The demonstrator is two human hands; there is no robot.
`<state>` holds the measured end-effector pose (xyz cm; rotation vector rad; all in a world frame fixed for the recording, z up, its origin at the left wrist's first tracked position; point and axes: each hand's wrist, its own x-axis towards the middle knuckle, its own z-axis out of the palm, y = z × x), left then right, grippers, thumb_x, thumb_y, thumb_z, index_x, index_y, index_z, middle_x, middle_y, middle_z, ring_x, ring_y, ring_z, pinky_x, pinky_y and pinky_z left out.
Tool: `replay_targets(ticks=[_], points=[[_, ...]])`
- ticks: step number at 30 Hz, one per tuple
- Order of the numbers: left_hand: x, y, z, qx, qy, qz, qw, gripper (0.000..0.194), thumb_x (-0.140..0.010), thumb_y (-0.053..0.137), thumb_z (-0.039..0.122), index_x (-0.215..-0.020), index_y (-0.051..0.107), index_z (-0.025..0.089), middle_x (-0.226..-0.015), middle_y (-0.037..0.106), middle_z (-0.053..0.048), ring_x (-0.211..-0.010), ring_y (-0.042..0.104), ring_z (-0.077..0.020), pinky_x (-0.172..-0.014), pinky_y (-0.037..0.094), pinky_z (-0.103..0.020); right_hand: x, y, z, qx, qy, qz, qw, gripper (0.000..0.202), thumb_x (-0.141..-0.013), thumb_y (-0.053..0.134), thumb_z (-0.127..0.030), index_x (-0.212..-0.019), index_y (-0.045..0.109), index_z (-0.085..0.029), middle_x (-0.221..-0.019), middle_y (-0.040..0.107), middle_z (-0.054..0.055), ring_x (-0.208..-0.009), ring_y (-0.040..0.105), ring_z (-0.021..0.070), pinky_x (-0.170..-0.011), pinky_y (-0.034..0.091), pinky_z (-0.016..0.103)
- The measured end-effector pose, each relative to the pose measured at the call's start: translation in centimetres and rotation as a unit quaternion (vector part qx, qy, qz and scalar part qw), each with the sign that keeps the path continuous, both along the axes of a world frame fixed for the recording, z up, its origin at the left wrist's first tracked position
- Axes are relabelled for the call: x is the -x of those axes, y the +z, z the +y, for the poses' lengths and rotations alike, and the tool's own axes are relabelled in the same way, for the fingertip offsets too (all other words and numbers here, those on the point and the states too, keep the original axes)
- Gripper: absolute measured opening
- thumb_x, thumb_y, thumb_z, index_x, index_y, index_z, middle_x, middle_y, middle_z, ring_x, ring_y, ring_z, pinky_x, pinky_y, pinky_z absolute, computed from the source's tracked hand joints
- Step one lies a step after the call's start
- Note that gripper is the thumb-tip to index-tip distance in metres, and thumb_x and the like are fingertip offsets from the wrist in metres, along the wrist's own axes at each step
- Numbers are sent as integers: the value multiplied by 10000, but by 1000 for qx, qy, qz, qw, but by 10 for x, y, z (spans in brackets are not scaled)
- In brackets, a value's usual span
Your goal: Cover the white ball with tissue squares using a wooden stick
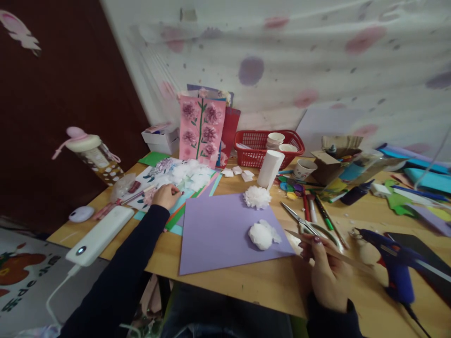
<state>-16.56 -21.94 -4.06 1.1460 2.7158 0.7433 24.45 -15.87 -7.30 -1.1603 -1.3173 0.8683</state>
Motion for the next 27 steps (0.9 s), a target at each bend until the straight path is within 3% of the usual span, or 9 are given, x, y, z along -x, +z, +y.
replay_targets(ticks=[3, 5, 10, 13, 20, 27], points=[[2, 3, -3, 7, -9, -11, 1000, 111, -710, 631, 283, -672, 625, 180, -789, 729, -58, -809, 681, -228, -735, 485, -266, 0, -1, -2, -14, 3, -13, 1000, 422, -845, 571, -554, -867, 674, -146, -664, 598, 25, -531, 524, 133, -526, 429, 295], [2, 3, -6, 5, -7, -16, 1000, 115, -751, 614, 280, -732, 645, 170, -784, 729, -42, -759, 685, -208, -717, 493, -256, 1, 0, -3, -19, 3, -11, 1000, 419, -849, 563, -552, -863, 672, -148, -643, 598, 23, -524, 526, 136, -513, 429, 289], [1, 0, -2, 8, 2, -27, 1000, 256, -872, 613, 308, -1064, 623, 139, -1044, 681, -81, -975, 644, -221, -869, 511, -346, 2, 2, -4, -50, 12, -7, 999, 407, -851, 560, -540, -849, 672, -149, -632, 623, 29, -498, 521, 134, -493, 427, 282], [2, -2, 5, 27, -3, -59, 998, 326, -913, 589, 328, -1195, 570, 164, -1200, 597, -94, -1035, 610, -231, -864, 531, -426, 3, 2, -3, -57, 12, -7, 998, 404, -846, 565, -532, -841, 676, -144, -615, 626, 28, -478, 519, 128, -476, 421, 272], [8, -5, -3, -8, -21, -139, 990, 344, -920, 578, 327, -1217, 554, 155, -1214, 587, -99, -1023, 613, -231, -852, 537, -437, 2, -2, 1, -61, 20, 7, 998, 437, -820, 559, -560, -826, 663, -136, -597, 613, 25, -457, 520, 125, -424, 410, 255], [2, -4, -7, -18, -17, -95, 995, 334, -921, 577, 329, -1211, 560, 162, -1216, 588, -97, -1028, 611, -231, -857, 535, -434, 2, -3, 0, -73, 25, 12, 997, 442, -821, 559, -567, -835, 664, -137, -595, 619, 24, -450, 513, 116, -433, 411, 248]])
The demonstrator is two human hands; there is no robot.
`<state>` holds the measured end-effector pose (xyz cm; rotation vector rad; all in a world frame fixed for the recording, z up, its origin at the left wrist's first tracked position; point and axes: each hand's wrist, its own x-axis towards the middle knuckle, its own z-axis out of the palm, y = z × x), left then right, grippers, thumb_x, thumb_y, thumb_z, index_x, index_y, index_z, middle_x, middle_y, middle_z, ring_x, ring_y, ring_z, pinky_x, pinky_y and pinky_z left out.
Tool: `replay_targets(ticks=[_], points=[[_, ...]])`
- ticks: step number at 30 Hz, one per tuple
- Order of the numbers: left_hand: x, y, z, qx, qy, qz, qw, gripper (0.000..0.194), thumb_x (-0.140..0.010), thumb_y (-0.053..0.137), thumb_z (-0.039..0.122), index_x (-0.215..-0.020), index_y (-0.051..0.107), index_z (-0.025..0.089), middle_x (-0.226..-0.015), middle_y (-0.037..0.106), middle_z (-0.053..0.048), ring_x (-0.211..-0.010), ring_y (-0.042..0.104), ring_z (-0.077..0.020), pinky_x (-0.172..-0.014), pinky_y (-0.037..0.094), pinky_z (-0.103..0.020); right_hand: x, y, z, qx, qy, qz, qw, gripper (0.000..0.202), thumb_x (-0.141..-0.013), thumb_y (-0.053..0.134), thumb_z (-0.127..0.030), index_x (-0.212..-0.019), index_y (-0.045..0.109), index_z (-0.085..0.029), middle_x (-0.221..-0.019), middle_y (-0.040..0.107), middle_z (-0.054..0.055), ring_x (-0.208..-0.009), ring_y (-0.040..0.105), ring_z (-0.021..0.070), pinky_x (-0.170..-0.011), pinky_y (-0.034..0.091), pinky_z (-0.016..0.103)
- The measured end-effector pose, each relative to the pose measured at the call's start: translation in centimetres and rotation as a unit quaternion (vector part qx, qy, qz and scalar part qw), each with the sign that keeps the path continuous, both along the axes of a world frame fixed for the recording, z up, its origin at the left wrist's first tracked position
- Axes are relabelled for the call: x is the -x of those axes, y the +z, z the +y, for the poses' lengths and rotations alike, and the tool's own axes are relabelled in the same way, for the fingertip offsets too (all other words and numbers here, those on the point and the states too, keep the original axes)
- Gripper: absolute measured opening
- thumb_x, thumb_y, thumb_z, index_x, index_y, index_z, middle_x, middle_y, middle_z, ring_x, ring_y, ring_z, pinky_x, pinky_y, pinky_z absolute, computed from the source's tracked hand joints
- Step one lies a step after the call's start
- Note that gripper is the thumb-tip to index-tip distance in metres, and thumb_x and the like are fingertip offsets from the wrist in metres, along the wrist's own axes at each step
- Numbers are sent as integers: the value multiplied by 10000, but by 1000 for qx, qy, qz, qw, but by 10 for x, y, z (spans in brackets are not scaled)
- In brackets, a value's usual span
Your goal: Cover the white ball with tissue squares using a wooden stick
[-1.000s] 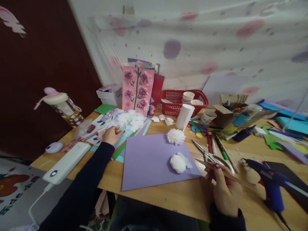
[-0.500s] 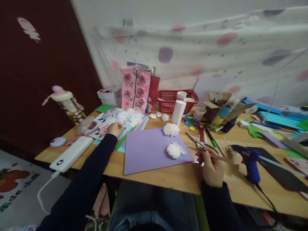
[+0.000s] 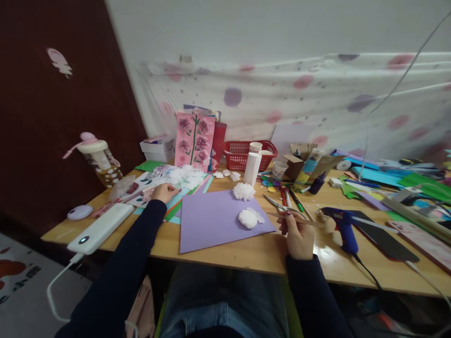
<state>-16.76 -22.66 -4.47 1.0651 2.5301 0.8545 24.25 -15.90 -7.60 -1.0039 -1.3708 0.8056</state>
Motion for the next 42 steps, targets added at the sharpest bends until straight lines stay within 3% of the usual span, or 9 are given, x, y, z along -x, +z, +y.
replay_targets(ticks=[7, 11, 14, 20, 23, 27, 30, 33, 42], points=[[3, -5, 2, -4, -7, -8, 1000, 340, -915, 587, 332, -1212, 562, 168, -1221, 583, -93, -1042, 607, -234, -859, 534, -430, 1, 3, -4, 16, 22, -2, 1000, 526, -818, 517, -647, -786, 663, -143, -556, 620, 31, -442, 532, 125, -430, 421, 251], [0, -6, 0, -81, 29, -44, 995, 193, -902, 576, 245, -1053, 593, 125, -923, 670, -53, -745, 655, -172, -673, 553, -330, 4, 5, -11, 22, 32, -3, 999, 571, -821, 486, -678, -714, 655, -143, -497, 587, 26, -436, 528, 126, -436, 421, 251], [-3, -4, 0, -160, 53, -78, 983, 49, -799, 602, 152, -829, 563, 151, -599, 603, 33, -493, 588, -137, -513, 488, -246, 5, 6, -13, 25, 37, -3, 999, 578, -812, 499, -687, -703, 657, -142, -488, 576, 19, -429, 515, 121, -435, 415, 250], [-17, 9, -1, -261, 26, -196, 945, 166, -651, 653, 134, -795, 570, 145, -594, 616, 34, -523, 610, -108, -617, 532, -232, 2, 4, -11, 39, 51, 26, 998, 525, -817, 548, -647, -733, 664, -142, -505, 584, 16, -437, 517, 120, -438, 412, 247], [-44, 20, -7, -281, -34, -262, 923, 324, -589, 724, 196, -881, 599, 132, -671, 647, 21, -615, 650, -123, -697, 558, -265, 3, 7, -12, 40, 70, 50, 995, 490, -822, 565, -626, -742, 660, -151, -522, 584, 12, -447, 511, 119, -442, 409, 250], [-115, 28, -18, -250, -142, -354, 890, 517, -509, 832, 288, -966, 653, 123, -789, 699, -40, -724, 684, -183, -656, 569, -293, 10, 13, -22, 47, 116, 80, 989, 463, -826, 571, -612, -803, 657, -158, -576, 612, 18, -474, 529, 127, -464, 429, 262], [-176, 25, -24, -201, -244, -471, 824, 529, -568, 850, 272, -1039, 651, 138, -859, 711, -57, -727, 672, -168, -600, 545, -255, 15, 14, -34, 61, 129, 98, 985, 446, -854, 541, -600, -847, 647, -167, -587, 609, 8, -483, 533, 122, -475, 439, 257], [-217, 14, -24, -204, -243, -505, 803, 506, -605, 844, 255, -1052, 633, 144, -814, 709, -37, -742, 666, -151, -659, 539, -246, 14, 10, -42, 79, 128, 153, 977, 414, -869, 540, -574, -837, 645, -175, -587, 596, -7, -489, 530, 109, -481, 431, 237], [-238, -2, -15, -209, -221, -495, 814, 488, -659, 807, 227, -1084, 578, 155, -863, 714, -32, -775, 676, -142, -766, 525, -259, 0, 0, -49, 163, 121, 253, 946, 374, -837, 620, -536, -799, 687, -171, -579, 609, -7, -510, 536, 83, -505, 428, 189]])
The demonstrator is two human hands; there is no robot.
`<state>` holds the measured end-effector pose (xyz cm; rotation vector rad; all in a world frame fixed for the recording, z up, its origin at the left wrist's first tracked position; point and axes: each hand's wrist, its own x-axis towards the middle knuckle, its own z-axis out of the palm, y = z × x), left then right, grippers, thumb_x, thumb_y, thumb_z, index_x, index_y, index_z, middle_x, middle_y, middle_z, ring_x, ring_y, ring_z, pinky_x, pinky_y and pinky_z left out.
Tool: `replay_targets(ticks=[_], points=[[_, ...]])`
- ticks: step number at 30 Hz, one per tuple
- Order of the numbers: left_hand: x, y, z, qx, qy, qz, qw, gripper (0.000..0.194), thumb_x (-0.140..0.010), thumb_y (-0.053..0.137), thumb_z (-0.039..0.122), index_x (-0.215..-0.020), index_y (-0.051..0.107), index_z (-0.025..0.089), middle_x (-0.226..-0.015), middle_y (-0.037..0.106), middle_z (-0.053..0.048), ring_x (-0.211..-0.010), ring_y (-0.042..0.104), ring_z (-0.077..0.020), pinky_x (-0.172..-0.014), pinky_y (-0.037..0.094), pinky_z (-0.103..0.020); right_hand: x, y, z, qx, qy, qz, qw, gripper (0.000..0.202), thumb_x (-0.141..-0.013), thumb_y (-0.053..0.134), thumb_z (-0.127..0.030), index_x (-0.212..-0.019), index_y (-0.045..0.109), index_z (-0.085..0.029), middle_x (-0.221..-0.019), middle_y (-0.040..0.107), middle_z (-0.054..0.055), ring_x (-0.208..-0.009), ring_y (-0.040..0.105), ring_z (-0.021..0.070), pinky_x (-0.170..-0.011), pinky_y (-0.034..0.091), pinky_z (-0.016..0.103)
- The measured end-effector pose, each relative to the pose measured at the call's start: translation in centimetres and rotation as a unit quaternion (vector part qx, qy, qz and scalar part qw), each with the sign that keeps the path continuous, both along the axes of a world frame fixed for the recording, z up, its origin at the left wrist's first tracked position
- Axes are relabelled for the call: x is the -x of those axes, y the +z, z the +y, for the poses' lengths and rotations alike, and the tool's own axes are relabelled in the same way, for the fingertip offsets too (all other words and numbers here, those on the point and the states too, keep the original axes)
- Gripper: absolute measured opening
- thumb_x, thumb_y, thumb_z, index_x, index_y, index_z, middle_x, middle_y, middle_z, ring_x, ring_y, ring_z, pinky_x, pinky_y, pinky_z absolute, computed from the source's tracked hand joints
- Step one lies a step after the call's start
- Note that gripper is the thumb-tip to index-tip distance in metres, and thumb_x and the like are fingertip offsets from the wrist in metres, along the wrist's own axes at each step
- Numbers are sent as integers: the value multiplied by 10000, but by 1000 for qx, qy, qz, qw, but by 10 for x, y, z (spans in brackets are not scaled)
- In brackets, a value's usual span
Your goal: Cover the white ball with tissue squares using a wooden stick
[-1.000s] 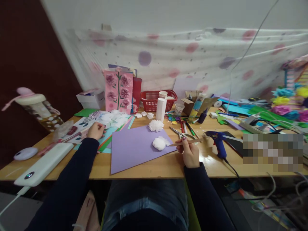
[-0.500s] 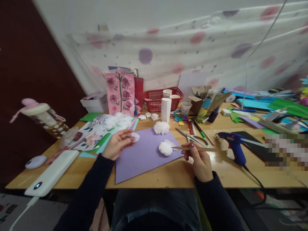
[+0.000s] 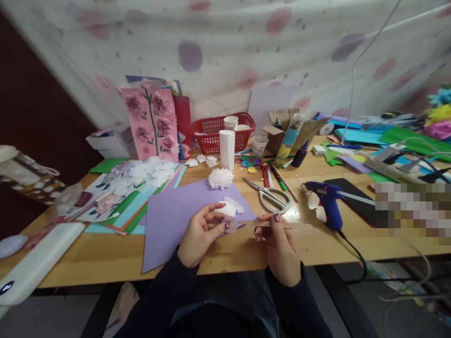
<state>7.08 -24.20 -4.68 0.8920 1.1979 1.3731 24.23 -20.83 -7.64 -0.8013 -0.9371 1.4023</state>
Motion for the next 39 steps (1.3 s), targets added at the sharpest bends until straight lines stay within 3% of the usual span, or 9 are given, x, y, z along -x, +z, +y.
replay_targets(ticks=[12, 17, 22, 28, 33, 39], points=[[-6, 1, 0, 9, -9, -29, 1000, 479, -704, 773, 229, -1120, 548, 153, -916, 736, -67, -806, 681, -156, -802, 527, -287, 1, 4, -2, 25, 33, -44, 998, 397, -840, 595, -559, -792, 671, -172, -571, 618, 7, -520, 558, 119, -519, 456, 230], [-9, 4, -1, 18, -2, -69, 997, 485, -715, 770, 317, -1108, 534, 159, -963, 728, -82, -866, 686, -179, -808, 531, -294, 2, 8, -2, 13, 29, -57, 998, 420, -822, 604, -583, -788, 668, -169, -567, 616, 5, -514, 555, 115, -516, 455, 226], [-9, -1, -1, -7, 8, -17, 1000, 498, -687, 800, 249, -1099, 534, 160, -869, 727, -44, -818, 695, -159, -827, 522, -279, 3, 5, -1, 16, 25, -53, 998, 407, -807, 636, -569, -780, 685, -166, -585, 625, 4, -512, 562, 102, -515, 455, 211], [-7, -1, -3, -2, 32, 4, 999, 538, -683, 794, 253, -1135, 515, 169, -849, 740, -46, -815, 709, -194, -821, 539, -324, 2, 0, -2, 17, -47, -7, 999, 358, -848, 607, -520, -764, 675, -179, -562, 610, -11, -502, 551, 98, -480, 435, 202], [-13, 2, -4, 4, 36, 46, 998, 551, -676, 785, 238, -1140, 492, 189, -820, 749, -35, -837, 720, -209, -872, 532, -347, 2, 2, -3, 11, -5, -50, 999, 392, -855, 587, -542, -758, 679, -173, -551, 609, -6, -504, 540, 97, -515, 441, 207], [-15, 7, -6, -7, 16, 87, 996, 494, -742, 725, 272, -1174, 499, 192, -831, 741, -43, -807, 712, -197, -880, 527, -335, 1, 2, -2, 19, 1, -49, 999, 407, -850, 583, -563, -768, 674, -176, -566, 615, -4, -509, 544, 96, -509, 437, 204]])
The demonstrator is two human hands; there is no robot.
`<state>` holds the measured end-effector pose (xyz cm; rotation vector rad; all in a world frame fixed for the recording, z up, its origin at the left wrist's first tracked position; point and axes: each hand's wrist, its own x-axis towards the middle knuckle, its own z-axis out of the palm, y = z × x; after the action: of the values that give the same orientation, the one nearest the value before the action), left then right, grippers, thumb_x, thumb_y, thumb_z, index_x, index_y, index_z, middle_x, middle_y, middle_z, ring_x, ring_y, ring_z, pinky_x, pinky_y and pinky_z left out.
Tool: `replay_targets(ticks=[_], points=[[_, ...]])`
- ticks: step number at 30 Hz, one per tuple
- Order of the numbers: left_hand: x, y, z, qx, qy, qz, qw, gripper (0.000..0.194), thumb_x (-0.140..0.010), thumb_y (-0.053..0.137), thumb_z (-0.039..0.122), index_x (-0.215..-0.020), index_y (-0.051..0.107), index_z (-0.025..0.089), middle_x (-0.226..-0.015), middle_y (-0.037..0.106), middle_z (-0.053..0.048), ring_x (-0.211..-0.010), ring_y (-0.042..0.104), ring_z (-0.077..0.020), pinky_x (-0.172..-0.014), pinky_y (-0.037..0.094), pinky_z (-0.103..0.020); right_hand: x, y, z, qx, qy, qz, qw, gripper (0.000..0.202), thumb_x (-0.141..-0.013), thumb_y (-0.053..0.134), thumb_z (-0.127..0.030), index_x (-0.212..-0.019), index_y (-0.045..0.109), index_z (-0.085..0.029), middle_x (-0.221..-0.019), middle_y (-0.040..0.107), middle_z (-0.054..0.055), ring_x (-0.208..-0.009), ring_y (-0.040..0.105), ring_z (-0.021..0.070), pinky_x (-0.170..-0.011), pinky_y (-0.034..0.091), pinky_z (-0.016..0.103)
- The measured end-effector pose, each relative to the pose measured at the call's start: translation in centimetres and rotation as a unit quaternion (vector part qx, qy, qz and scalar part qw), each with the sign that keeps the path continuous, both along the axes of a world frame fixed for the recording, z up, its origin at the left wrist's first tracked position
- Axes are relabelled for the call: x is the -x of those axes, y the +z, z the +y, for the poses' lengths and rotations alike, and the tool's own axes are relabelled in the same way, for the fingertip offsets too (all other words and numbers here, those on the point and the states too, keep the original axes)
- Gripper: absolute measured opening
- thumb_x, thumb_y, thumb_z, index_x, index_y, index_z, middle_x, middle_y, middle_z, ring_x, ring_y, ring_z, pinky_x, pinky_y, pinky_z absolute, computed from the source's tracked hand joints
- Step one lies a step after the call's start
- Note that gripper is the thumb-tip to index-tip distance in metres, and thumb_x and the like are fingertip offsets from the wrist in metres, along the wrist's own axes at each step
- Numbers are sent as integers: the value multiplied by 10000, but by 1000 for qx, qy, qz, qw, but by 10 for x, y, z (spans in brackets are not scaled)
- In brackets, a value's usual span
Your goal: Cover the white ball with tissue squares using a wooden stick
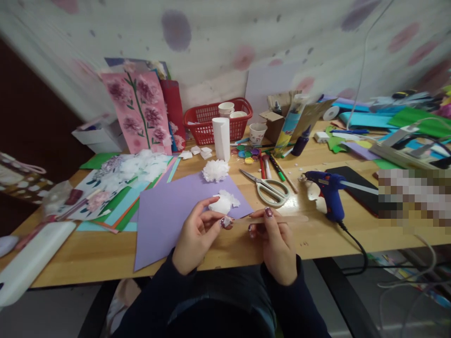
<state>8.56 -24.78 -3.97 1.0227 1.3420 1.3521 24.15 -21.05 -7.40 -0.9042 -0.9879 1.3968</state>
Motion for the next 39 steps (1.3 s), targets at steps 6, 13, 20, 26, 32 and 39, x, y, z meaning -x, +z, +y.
replay_targets(ticks=[6, 13, 20, 26, 32, 39], points=[[4, 6, 2, 22, -24, 21, 999, 590, -661, 791, 263, -1171, 502, 202, -849, 743, -48, -850, 716, -214, -863, 539, -329, 0, 3, 0, -18, 13, -11, 1000, 420, -868, 556, -564, -794, 676, -168, -582, 615, 5, -517, 534, 100, -519, 445, 216], [20, 28, 20, -5, -45, 152, 987, 469, -733, 726, 295, -1146, 535, 183, -866, 760, -53, -838, 724, -210, -828, 557, -328, -6, 9, 6, -34, -65, 7, 997, 378, -870, 551, -562, -846, 591, -187, -583, 603, -21, -475, 528, 95, -475, 454, 214], [30, 69, 83, -88, -267, 475, 834, 129, -829, 614, 237, -860, 718, 169, -890, 754, -47, -856, 690, -191, -830, 514, -309, -15, 5, 22, -54, -83, -122, 988, 328, -930, 473, -511, -878, 536, -193, -646, 638, -2, -527, 551, 107, -512, 442, 230], [15, 63, 124, -93, -458, 541, 700, 158, -854, 560, 130, -877, 716, 135, -888, 727, -68, -839, 659, -154, -796, 491, -259, -16, 5, 24, -43, -82, -146, 985, 326, -945, 454, -486, -870, 557, -186, -659, 644, 1, -536, 541, 111, -552, 437, 248], [5, 58, 138, -81, -502, 612, 606, 158, -840, 599, 107, -861, 739, 178, -882, 736, -41, -898, 607, -178, -869, 406, -314, -16, 2, 21, -54, -70, -143, 986, 317, -952, 454, -471, -896, 574, -183, -670, 628, -10, -577, 555, 115, -589, 442, 249], [-8, 56, 140, -81, -508, 668, 538, 200, -804, 616, 78, -803, 764, 212, -892, 739, -35, -957, 566, -211, -869, 359, -338, -16, 1, 18, -110, -47, -166, 979, 311, -965, 464, -402, -807, 609, -176, -744, 605, -2, -627, 547, 109, -616, 423, 246]])
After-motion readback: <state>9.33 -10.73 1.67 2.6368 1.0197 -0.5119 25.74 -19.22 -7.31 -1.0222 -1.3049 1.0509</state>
